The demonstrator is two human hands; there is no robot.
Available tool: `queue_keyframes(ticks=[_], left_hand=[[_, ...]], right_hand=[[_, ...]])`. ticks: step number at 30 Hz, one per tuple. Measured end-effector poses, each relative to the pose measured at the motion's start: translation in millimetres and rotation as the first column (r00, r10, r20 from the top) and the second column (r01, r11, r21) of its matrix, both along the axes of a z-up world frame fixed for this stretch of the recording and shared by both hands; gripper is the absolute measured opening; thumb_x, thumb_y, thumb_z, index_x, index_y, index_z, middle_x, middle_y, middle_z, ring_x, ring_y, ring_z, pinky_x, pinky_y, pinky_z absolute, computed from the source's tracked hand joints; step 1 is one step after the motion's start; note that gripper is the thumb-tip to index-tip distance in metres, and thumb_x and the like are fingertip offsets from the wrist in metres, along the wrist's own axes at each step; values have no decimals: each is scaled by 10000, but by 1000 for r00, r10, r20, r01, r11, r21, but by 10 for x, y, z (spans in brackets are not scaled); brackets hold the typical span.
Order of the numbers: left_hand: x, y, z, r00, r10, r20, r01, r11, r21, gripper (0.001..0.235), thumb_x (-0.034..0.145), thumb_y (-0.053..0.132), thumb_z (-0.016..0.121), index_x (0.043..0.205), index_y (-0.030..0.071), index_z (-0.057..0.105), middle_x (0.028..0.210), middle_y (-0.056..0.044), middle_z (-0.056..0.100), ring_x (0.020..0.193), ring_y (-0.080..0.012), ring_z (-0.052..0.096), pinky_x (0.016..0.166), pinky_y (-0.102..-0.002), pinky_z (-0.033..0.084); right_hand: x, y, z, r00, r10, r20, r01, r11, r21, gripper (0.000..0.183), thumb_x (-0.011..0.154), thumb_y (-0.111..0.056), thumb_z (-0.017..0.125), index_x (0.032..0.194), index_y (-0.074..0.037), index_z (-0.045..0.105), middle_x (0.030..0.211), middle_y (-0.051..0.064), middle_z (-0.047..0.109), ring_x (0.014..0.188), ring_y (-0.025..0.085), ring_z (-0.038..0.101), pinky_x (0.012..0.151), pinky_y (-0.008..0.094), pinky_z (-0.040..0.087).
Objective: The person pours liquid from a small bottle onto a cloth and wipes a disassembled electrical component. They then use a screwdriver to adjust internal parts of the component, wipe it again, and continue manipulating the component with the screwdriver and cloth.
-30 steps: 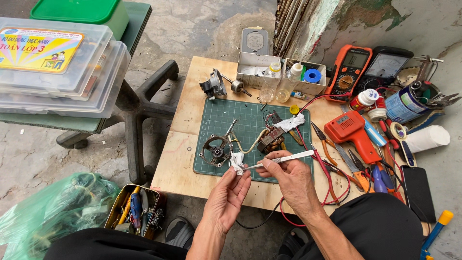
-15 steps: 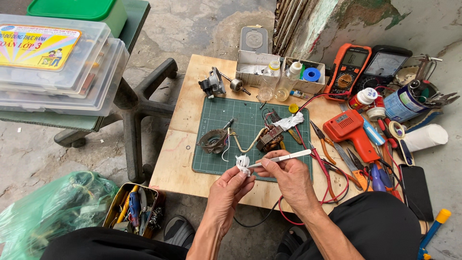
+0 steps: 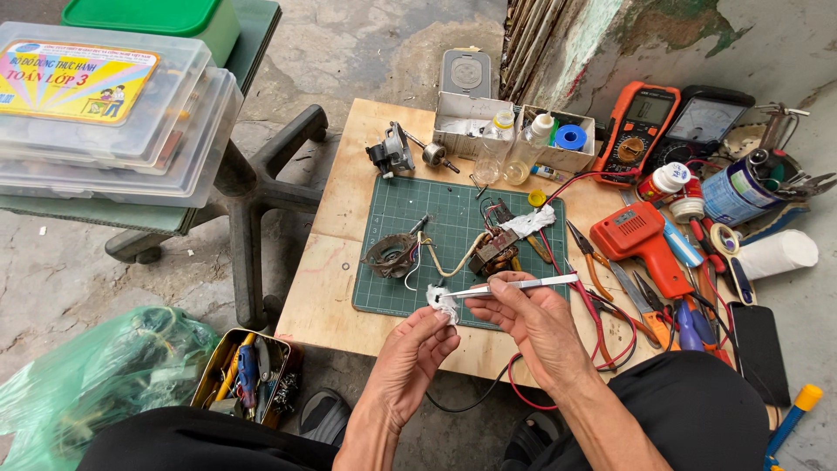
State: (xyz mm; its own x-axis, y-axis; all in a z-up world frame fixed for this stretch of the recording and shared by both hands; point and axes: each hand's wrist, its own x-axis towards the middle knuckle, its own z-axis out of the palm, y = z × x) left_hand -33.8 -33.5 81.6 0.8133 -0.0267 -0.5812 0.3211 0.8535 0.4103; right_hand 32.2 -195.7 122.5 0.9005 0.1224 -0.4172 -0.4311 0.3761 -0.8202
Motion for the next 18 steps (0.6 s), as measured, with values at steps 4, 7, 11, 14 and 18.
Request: queue_keyframes(ticks=[4,7,11,14,18], left_hand=[[32,4,-71,997,68,-25,-69,998,-11,285,902,13,742,1181,-19,690,889,-115,697,743,-162,642,730,-285,594],[37,13,-74,992,104,-75,-104,995,0,194,926,-33,712,1112,6,673,925,-132,713,773,-184,657,780,-309,605],[51,29,56,979,151,-140,-158,987,-41,275,921,7,696,1191,-43,685,1003,-154,700,879,-198,658,864,-315,604],[58,49,190,975,165,-148,-173,984,-43,338,928,113,695,1221,-54,709,1063,-174,715,933,-203,670,872,-310,598],[67,40,189,970,165,-181,-161,986,38,456,873,18,733,1321,-63,701,1096,-166,736,908,-164,667,874,-264,589]], right_hand=[[-35,32,99,993,87,84,-77,990,-117,204,905,-48,699,1037,102,660,992,265,752,832,387,762,833,434,643],[-80,54,146,967,203,156,-153,947,-283,188,905,-81,693,1027,61,677,1039,255,813,886,323,807,877,358,652],[-97,11,104,895,374,243,-243,866,-437,166,926,-104,682,1060,-24,739,1096,91,821,979,208,798,962,316,636],[-109,8,51,849,444,288,-284,842,-459,165,934,-99,681,1086,-52,726,1124,63,802,1068,172,776,1014,302,608],[-173,24,115,789,517,331,-303,797,-522,90,924,-85,696,1003,-96,737,1179,87,807,1114,161,762,1041,302,585]])
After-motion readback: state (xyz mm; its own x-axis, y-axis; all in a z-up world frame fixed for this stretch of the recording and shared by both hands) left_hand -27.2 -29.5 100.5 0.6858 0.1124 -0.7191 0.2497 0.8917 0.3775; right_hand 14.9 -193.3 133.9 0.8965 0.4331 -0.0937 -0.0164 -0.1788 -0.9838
